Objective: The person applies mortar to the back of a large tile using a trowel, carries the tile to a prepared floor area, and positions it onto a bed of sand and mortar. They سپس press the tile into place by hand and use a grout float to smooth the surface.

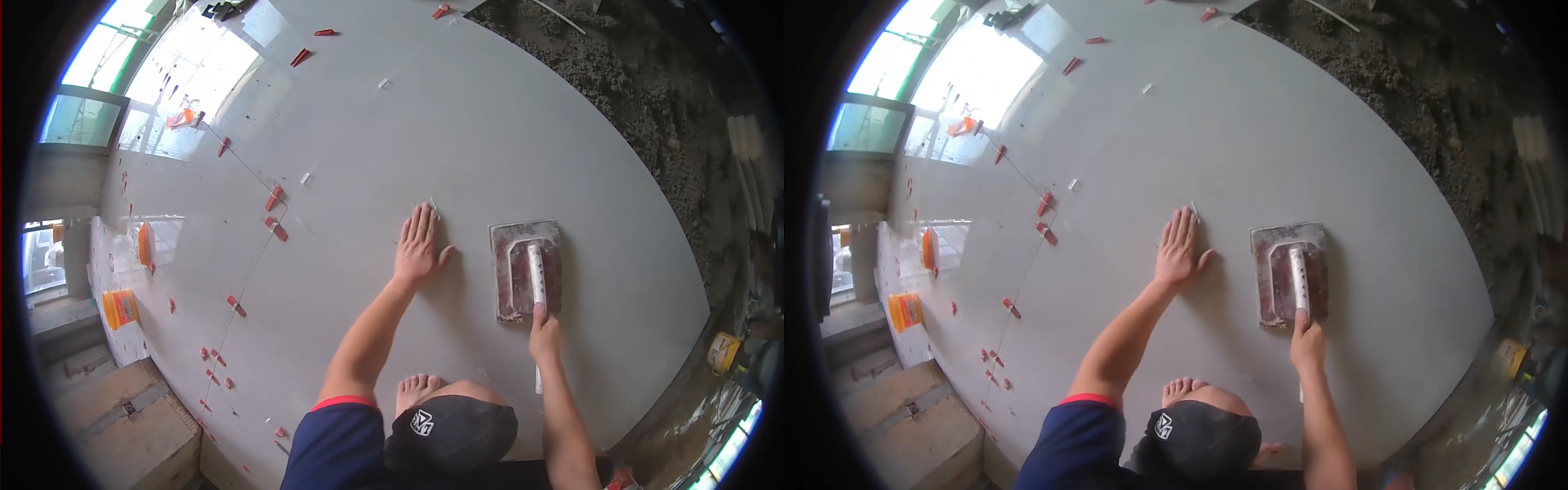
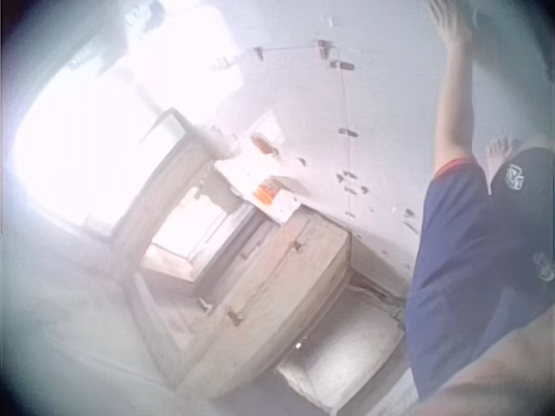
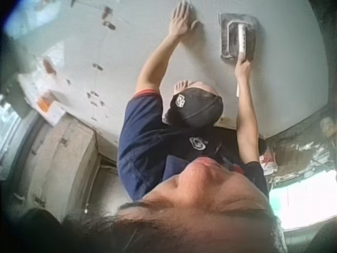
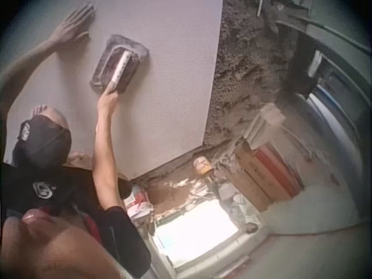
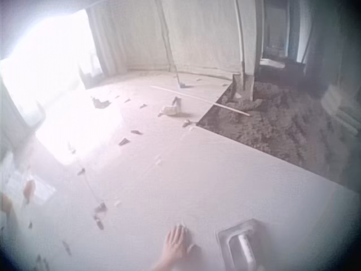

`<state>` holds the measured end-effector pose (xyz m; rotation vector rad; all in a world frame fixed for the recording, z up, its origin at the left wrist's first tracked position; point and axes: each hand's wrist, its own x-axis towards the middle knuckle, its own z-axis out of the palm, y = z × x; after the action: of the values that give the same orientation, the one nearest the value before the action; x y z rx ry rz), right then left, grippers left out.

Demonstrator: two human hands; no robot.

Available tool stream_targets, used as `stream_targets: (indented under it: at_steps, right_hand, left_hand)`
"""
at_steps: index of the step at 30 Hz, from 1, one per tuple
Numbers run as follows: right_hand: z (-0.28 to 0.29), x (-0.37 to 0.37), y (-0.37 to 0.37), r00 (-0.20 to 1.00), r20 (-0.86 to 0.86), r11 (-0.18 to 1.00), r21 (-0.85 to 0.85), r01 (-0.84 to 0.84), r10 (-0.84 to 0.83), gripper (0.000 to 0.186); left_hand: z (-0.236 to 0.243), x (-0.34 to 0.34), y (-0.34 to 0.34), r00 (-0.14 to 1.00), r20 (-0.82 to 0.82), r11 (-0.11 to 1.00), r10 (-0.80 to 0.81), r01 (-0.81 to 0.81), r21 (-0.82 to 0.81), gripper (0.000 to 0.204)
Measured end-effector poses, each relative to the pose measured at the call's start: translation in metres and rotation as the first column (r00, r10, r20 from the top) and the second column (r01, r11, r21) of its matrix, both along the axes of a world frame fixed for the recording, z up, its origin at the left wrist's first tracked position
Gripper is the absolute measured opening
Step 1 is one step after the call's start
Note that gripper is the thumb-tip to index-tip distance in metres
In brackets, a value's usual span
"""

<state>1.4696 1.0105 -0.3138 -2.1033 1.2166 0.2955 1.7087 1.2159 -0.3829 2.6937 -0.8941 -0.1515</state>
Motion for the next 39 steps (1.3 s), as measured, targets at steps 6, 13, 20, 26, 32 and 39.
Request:
stream_targets:
  at_steps: [6, 13, 20, 26, 32, 39]
  right_hand:
    - [-0.006, 0.01, -0.002, 0.996, -0.035, 0.996, -0.003, 0.085, -0.085, 0.069]
    - [-0.005, 0.004, -0.001, 0.99, 0.059, 0.981, 0.154, 0.117, -0.128, 0.062]
    - [0.006, 0.001, -0.005, 0.974, 0.058, 0.911, 0.37, 0.181, -0.217, 0.053]
    - [0.014, 0.011, -0.013, 0.971, -0.088, 0.862, 0.447, 0.239, -0.223, 0.053]
    - [0.118, 0.078, -0.053, 0.929, 0.104, 0.869, 0.404, 0.286, -0.354, 0.054]
    - [0.154, 0.088, -0.055, 0.544, 0.769, 0.915, 0.13, 0.381, -0.335, 0.048]
  left_hand:
    - [0.007, -0.061, 0.26, 0.818, 0.198, 0.69, 0.54, -0.565, 0.453, 0.04]
    - [0.064, -0.094, 0.419, 0.576, 0.289, 0.373, 0.765, -0.761, 0.53, 0.026]
    - [0.076, -0.055, 0.37, 0.453, 0.142, 0.173, 0.88, -0.585, 0.792, 0.087]
    - [0.041, 0.029, 0.224, 0.815, 0.088, 0.714, 0.573, -0.549, 0.434, 0.084]
    - [-0.005, 0.08, 0.034, 0.945, -0.006, 0.939, 0.326, -0.323, 0.117, 0.083]
    - [-0.022, 0.114, 0.004, 0.825, 0.096, 0.817, 0.558, -0.566, 0.113, 0.08]
